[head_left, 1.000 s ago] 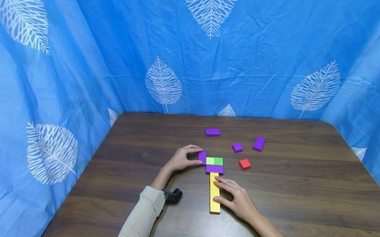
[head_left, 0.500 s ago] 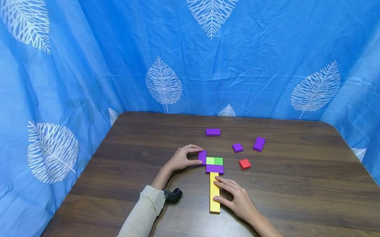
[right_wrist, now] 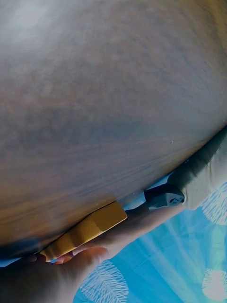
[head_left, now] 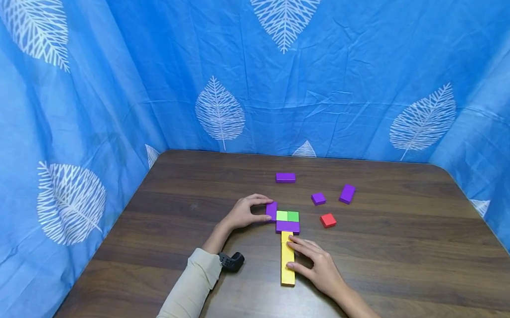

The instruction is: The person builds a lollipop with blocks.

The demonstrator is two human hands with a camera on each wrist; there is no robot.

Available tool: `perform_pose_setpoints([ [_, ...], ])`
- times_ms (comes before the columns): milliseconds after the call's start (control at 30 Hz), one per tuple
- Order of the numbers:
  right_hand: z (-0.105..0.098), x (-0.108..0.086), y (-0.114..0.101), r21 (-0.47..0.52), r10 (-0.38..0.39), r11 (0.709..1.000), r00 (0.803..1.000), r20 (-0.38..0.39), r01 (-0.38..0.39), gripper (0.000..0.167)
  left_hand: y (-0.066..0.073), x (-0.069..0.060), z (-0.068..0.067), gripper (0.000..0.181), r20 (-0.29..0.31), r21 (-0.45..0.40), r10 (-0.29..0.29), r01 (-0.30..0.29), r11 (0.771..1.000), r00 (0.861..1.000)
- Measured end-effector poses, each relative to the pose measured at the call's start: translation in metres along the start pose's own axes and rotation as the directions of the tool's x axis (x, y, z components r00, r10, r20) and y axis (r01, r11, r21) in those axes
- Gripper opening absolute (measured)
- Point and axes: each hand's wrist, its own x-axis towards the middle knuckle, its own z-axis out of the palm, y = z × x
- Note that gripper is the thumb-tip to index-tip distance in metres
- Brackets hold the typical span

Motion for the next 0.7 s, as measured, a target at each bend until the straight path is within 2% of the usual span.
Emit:
perform_pose_setpoints([
  [200, 0.0, 0.001, 0.0, 0.026, 0.028, 0.999, 0.999, -0.032, -0.027, 0.042, -0.001, -0.001, 0.0, 0.05, -0.004, 0.006, 0.01, -0.01, 1.0, 1.0],
  [400, -0.012, 0.006, 0.009, -0.002, 0.0, 1.0, 0.998, -0.07, 0.0, 0.04, -0.002, 0.0, 0.0, 0.049, -0.01, 0.01, 0.027, -0.027, 1.0, 1.0],
  [533, -0.025, 0.01, 0.023, -0.034, 0.001, 0.999, 0.992, -0.129, -0.005, 0.037, -0.001, 0.0, 0.0, 0.049, -0.011, 0.003, 0.035, -0.035, 0.999, 0.999],
  [700, -0.037, 0.016, 0.045, -0.092, 0.01, 0.995, 0.972, -0.236, -0.033, 0.04, -0.001, -0.001, 0.0, 0.05, -0.01, 0.001, 0.023, -0.023, 1.0, 1.0],
])
